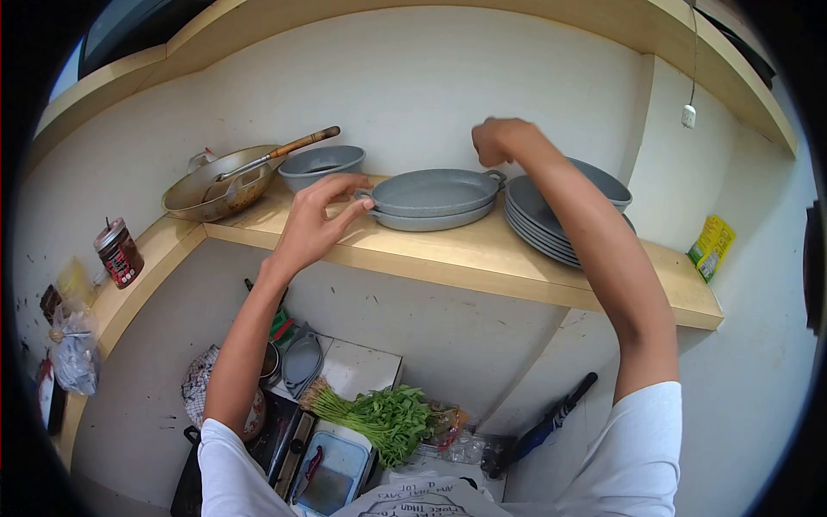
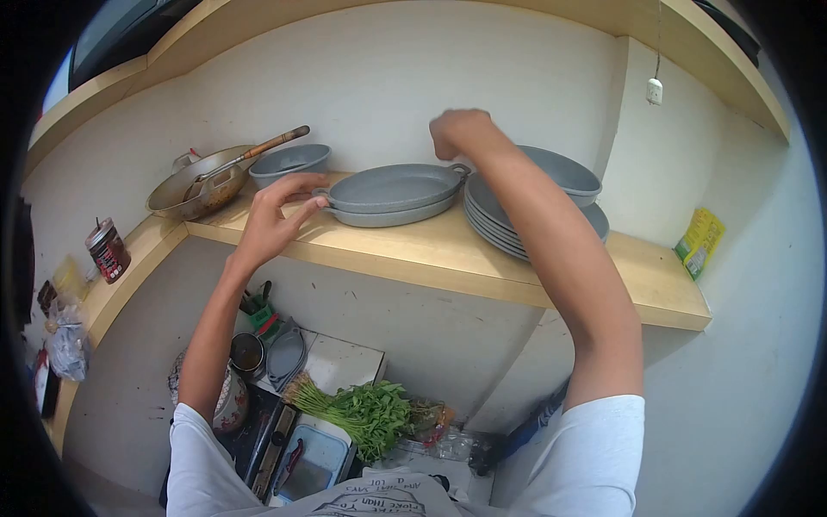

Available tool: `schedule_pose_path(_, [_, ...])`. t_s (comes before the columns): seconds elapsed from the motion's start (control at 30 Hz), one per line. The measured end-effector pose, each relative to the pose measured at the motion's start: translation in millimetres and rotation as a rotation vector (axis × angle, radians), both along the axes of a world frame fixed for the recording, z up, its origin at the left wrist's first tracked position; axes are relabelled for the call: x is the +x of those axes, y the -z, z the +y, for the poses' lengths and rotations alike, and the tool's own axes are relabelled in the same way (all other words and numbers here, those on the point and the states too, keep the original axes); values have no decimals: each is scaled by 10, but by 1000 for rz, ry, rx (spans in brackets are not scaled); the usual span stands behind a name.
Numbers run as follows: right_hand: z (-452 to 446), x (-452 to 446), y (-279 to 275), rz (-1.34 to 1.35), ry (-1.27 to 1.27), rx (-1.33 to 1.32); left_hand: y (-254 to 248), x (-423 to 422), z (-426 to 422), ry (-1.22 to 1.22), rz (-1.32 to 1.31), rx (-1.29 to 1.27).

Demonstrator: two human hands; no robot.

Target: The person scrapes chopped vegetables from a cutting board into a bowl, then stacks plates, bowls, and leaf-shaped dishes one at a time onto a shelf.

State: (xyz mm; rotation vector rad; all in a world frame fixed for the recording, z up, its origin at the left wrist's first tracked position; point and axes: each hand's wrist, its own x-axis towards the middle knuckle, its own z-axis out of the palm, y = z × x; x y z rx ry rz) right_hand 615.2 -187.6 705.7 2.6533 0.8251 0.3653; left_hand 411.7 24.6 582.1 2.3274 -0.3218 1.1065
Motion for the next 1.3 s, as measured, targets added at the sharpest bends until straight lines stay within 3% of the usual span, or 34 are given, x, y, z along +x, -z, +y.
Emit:
schedule_pose_path(0.1, [-229, -224, -245, -85, -293, 320, 15, -149, -25, -31, -97, -54])
schedule_pose_path(0.2, [-476, -858, -84, -79, -535, 692, 197, -400, -78, -43, -173, -187])
schedule_pose_path(0.27, [-566, -1284, 260, -67, -753, 857, 437, -570, -87, -40, -226, -301])
schedule_pose_path(0.4, [-509, -1763, 1298, 100, -946, 1045, 1140, -853, -22, -61, -255, -487])
schedule_pose_path(0.47, [-375, -1883, 1835, 402, -1031, 1096, 1491, -996, 28, -73, -210, -599])
schedule_pose_path(0.57, [-37, -1997, 2723, 1145, -860, 1271, 2060, -1240, 146, -94, -97, -813])
schedule_pose_path(0.67, [325, -2079, 3414, 1552, -580, 1350, 2671, -1581, 257, -188, 19, -925])
schedule_pose_path(0.73, [539, -2127, 3860, 1679, -499, 1375, 3088, -1863, 293, -272, 113, -1018])
schedule_pose_path(0.97, [1070, -2309, 4714, 1768, -322, 1187, 4422, -2583, 238, -459, 306, -1205])
schedule_pose_path(1.3, [1713, -1773, 5846, 1832, -70, 894, 5006, -2331, 474, -505, 323, -1384])
